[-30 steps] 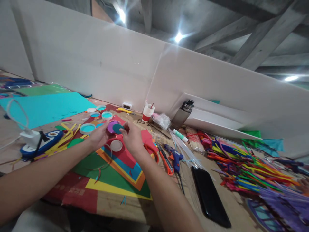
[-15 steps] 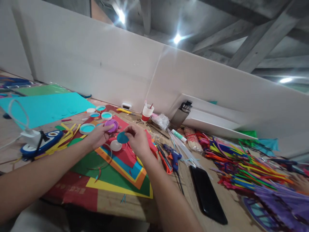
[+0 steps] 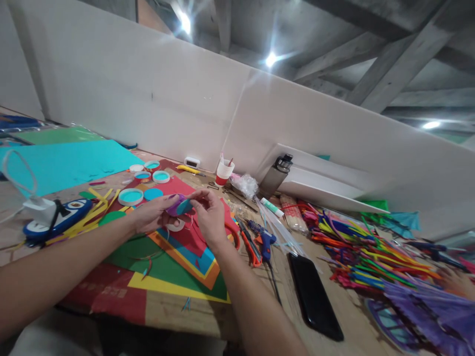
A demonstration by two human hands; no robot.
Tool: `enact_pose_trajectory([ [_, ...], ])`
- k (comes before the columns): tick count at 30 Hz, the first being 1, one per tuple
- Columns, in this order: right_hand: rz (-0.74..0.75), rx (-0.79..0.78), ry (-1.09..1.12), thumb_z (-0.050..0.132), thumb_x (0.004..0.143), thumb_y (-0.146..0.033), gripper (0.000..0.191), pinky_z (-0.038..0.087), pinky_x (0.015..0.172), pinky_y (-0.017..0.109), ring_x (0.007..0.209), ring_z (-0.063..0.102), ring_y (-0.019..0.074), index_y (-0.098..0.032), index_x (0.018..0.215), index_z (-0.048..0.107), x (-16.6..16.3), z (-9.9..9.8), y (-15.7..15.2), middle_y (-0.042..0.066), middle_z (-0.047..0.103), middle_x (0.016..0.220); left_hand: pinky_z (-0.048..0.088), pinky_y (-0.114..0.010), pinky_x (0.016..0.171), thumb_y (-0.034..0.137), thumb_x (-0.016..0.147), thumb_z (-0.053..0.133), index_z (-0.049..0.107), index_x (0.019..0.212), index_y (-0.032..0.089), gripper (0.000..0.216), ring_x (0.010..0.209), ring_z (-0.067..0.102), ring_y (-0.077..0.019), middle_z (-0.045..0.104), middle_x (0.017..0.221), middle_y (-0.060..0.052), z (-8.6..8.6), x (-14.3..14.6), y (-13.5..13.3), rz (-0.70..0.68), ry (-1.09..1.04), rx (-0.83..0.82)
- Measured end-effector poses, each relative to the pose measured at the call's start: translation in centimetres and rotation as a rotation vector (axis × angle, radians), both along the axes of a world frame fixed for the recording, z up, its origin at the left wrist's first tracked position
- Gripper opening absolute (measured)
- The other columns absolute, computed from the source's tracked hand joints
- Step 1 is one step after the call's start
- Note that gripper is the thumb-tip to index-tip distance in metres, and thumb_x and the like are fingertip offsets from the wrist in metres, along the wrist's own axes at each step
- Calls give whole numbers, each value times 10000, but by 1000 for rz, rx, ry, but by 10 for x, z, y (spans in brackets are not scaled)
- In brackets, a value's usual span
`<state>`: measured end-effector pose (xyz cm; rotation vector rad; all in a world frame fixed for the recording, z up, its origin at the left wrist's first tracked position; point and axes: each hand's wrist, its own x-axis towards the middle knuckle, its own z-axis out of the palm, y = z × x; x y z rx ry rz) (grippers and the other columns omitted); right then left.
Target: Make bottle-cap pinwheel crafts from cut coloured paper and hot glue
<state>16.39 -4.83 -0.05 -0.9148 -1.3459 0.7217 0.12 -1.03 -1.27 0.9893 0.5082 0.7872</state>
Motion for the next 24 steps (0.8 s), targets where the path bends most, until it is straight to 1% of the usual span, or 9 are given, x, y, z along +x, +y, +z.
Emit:
enact_pose_trajectory([
  [4, 27, -31, 18, 617, 744, -201, 115, 506, 731, 270, 767, 600, 132, -200, 855, 586, 0, -2, 2, 6, 638, 840, 510, -192, 547, 245, 759, 726, 667, 1016, 107, 297, 660, 658, -142, 703, 858, -116, 1, 0, -1, 19, -20, 64],
  [8, 38, -26, 58, 631, 745, -201, 127, 498, 758, 262, 788, 598, 126, -206, 868, 600, 2, -7, 7, -2, 637, 851, 489, -172, 535, 185, 647, 811, 667, 939, 96, 338, 605, 629, -108, 699, 776, -70, 5, 2, -3, 97, 5, 55],
  [11, 28, -27, 62, 642, 742, -190, 133, 491, 766, 255, 796, 597, 122, -208, 871, 617, 3, -10, 10, -6, 643, 853, 496, -177, 544, 181, 642, 814, 651, 968, 97, 373, 636, 646, -123, 703, 782, -70, 4, 2, -2, 108, 33, 56],
  [16, 6, -50, 50, 640, 750, -202, 120, 486, 760, 249, 810, 599, 123, -203, 870, 639, 5, -13, 12, 0, 654, 867, 517, -191, 578, 201, 672, 795, 633, 967, 95, 353, 761, 685, -176, 707, 870, -111, 3, 2, -2, 63, 80, 68],
  [19, 5, -75, 92, 641, 745, -207, 121, 485, 748, 250, 788, 596, 120, -197, 865, 639, 6, -16, 15, -1, 657, 851, 525, -196, 583, 193, 664, 800, 627, 960, 99, 356, 723, 684, -164, 706, 850, -101, 5, 2, -3, 49, 89, 53],
  [24, 24, -114, 184, 661, 709, -197, 128, 486, 733, 247, 754, 593, 113, -196, 835, 635, 7, -21, 21, -14, 651, 809, 534, -204, 583, 163, 640, 809, 610, 935, 117, 359, 631, 669, -135, 700, 779, -68, 6, 2, -5, 65, 133, 21],
])
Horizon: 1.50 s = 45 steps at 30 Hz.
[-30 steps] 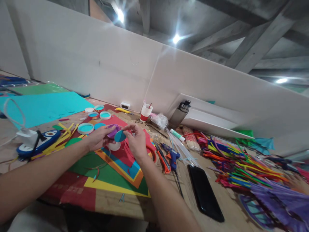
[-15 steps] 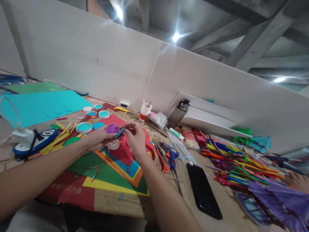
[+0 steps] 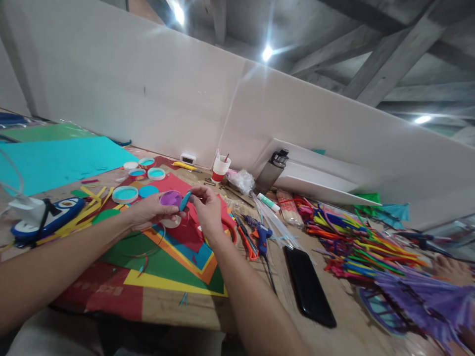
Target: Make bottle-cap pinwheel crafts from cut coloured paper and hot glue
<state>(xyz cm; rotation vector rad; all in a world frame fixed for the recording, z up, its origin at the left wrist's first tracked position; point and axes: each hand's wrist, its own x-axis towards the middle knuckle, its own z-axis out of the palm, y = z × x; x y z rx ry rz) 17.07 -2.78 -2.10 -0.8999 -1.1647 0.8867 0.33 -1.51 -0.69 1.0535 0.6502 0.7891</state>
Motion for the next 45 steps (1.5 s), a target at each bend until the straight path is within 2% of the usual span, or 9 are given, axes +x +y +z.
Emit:
enact_pose_trajectory([
  [4, 20, -12, 52, 674, 690, -197, 144, 488, 732, 250, 750, 598, 114, -201, 828, 634, 0, -2, 2, -18, 653, 800, 533, -212, 591, 189, 628, 819, 609, 936, 115, 380, 656, 678, -154, 707, 775, -87, -1, 0, 1, 11, 41, 25],
  [8, 14, -16, 54, 673, 677, -193, 144, 489, 728, 252, 739, 594, 113, -200, 815, 635, 0, -3, 3, -20, 650, 781, 522, -214, 594, 240, 639, 815, 618, 918, 95, 371, 591, 646, -124, 721, 797, -129, -1, 0, 0, 12, 112, 89],
  [14, 11, -16, 35, 662, 675, -201, 139, 483, 700, 252, 713, 582, 115, -204, 811, 638, 0, -6, 4, -22, 642, 763, 505, -218, 588, 309, 634, 809, 629, 891, 102, 376, 575, 620, -115, 722, 781, -111, -1, 1, -1, 22, 145, 151],
  [21, -3, -22, -66, 643, 686, -216, 134, 478, 707, 264, 719, 578, 124, -205, 820, 648, -1, -6, 4, -14, 642, 767, 494, -212, 549, 321, 639, 800, 628, 840, 105, 342, 544, 603, -109, 706, 726, -92, 0, 1, -2, 27, 163, 160],
  [38, 36, -15, -86, 669, 681, -229, 182, 494, 757, 277, 753, 589, 128, -203, 861, 648, -2, -2, 0, -13, 641, 791, 480, -231, 521, 328, 654, 787, 636, 808, 111, 305, 502, 586, -116, 692, 686, -88, 2, 1, -2, 29, 160, 176],
  [45, 43, -1, -105, 658, 690, -188, 194, 489, 770, 269, 778, 598, 123, -196, 884, 652, -3, 2, -3, -11, 638, 816, 482, -250, 532, 295, 586, 824, 619, 836, 120, 367, 523, 588, -125, 665, 685, -43, 1, 3, -2, 114, 175, 142],
])
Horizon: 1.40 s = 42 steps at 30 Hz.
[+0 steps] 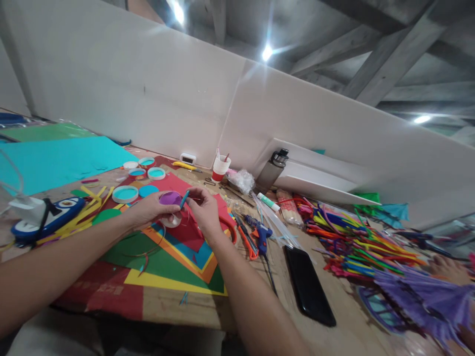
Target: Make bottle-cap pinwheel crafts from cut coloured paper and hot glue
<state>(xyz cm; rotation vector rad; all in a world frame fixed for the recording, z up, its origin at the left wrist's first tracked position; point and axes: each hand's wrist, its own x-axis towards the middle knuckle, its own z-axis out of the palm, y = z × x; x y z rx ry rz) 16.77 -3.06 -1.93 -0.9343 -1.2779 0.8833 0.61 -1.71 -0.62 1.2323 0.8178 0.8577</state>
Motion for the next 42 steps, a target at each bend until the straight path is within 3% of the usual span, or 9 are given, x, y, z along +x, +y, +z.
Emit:
enact_pose_trajectory([
  [6, -18, 22, -50, 646, 713, -198, 219, 506, 744, 268, 794, 610, 132, -203, 932, 644, 1, 1, -2, 7, 650, 885, 461, -233, 546, 255, 564, 825, 612, 863, 128, 389, 569, 575, -119, 654, 705, -16, -1, 0, 1, 30, 11, 26],
  [12, 19, 127, -86, 645, 756, -223, 247, 503, 878, 330, 951, 615, 166, -218, 1003, 631, 0, -1, -4, 43, 642, 1037, 414, -215, 541, 199, 603, 768, 625, 817, 132, 266, 572, 543, -104, 658, 695, -11, 4, 0, -2, 20, 39, 110],
  [16, 32, 186, -94, 680, 740, -233, 249, 475, 946, 340, 1057, 585, 184, -231, 986, 638, -2, 4, -7, 51, 613, 1116, 396, -213, 537, 183, 567, 779, 621, 852, 139, 330, 571, 535, -105, 634, 672, 10, 3, -1, -1, 22, 3, 146],
  [25, 50, 152, -104, 733, 693, -235, 410, 494, 900, 334, 971, 592, 172, -239, 1073, 580, -5, 5, -9, 43, 611, 1086, 385, -199, 527, 232, 607, 791, 596, 941, 137, 398, 571, 516, -92, 596, 666, 27, 1, -2, -1, 7, -64, 131],
  [33, 97, 241, -83, 755, 678, -220, 499, 473, 953, 361, 1066, 566, 193, -243, 1117, 518, -7, 6, -9, 67, 586, 1157, 449, -230, 551, 379, 705, 744, 628, 949, 130, 367, 591, 538, -102, 619, 751, -15, -3, -2, 6, -24, -324, 24],
  [42, 103, 244, -66, 750, 694, -227, 494, 470, 962, 359, 1079, 567, 187, -255, 1131, 520, -8, 7, -12, 59, 581, 1171, 406, -208, 545, 328, 623, 812, 589, 1089, 152, 545, 556, 496, -73, 569, 713, 33, -7, -2, 5, -9, -226, 104],
])
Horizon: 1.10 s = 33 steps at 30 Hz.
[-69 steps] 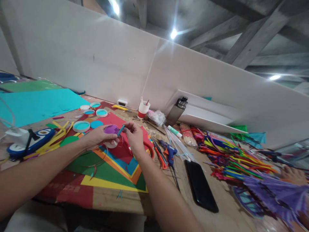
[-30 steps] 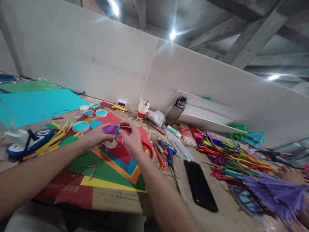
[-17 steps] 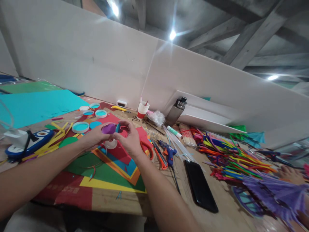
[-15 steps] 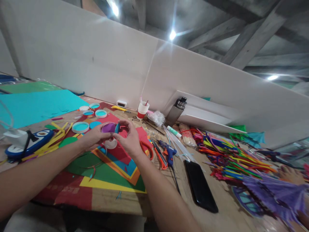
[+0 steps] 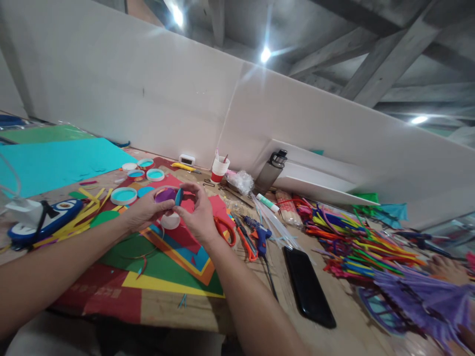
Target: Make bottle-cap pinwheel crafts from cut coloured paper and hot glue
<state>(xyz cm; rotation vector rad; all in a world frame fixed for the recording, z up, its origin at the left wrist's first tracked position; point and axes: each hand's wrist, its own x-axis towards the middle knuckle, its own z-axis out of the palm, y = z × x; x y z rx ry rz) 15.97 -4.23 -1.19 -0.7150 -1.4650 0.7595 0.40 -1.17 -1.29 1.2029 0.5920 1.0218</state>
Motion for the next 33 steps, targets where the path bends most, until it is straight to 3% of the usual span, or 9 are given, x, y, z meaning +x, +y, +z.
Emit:
enact_pose_trajectory([
  [28, -52, 2, -61, 721, 721, -228, 468, 473, 953, 343, 1072, 564, 177, -226, 1131, 495, 0, -2, 1, 62, 568, 1157, 417, -198, 554, 302, 698, 767, 584, 1042, 147, 419, 581, 497, -73, 565, 735, 25, 0, 2, -1, -31, -18, 6],
  [33, -103, -92, -38, 700, 724, -229, 450, 470, 941, 353, 1041, 576, 174, -225, 1123, 494, 0, -2, 0, 64, 575, 1168, 438, -204, 542, 339, 748, 726, 603, 990, 135, 340, 595, 552, -94, 616, 766, -17, -1, 3, -1, -55, -18, -58],
])
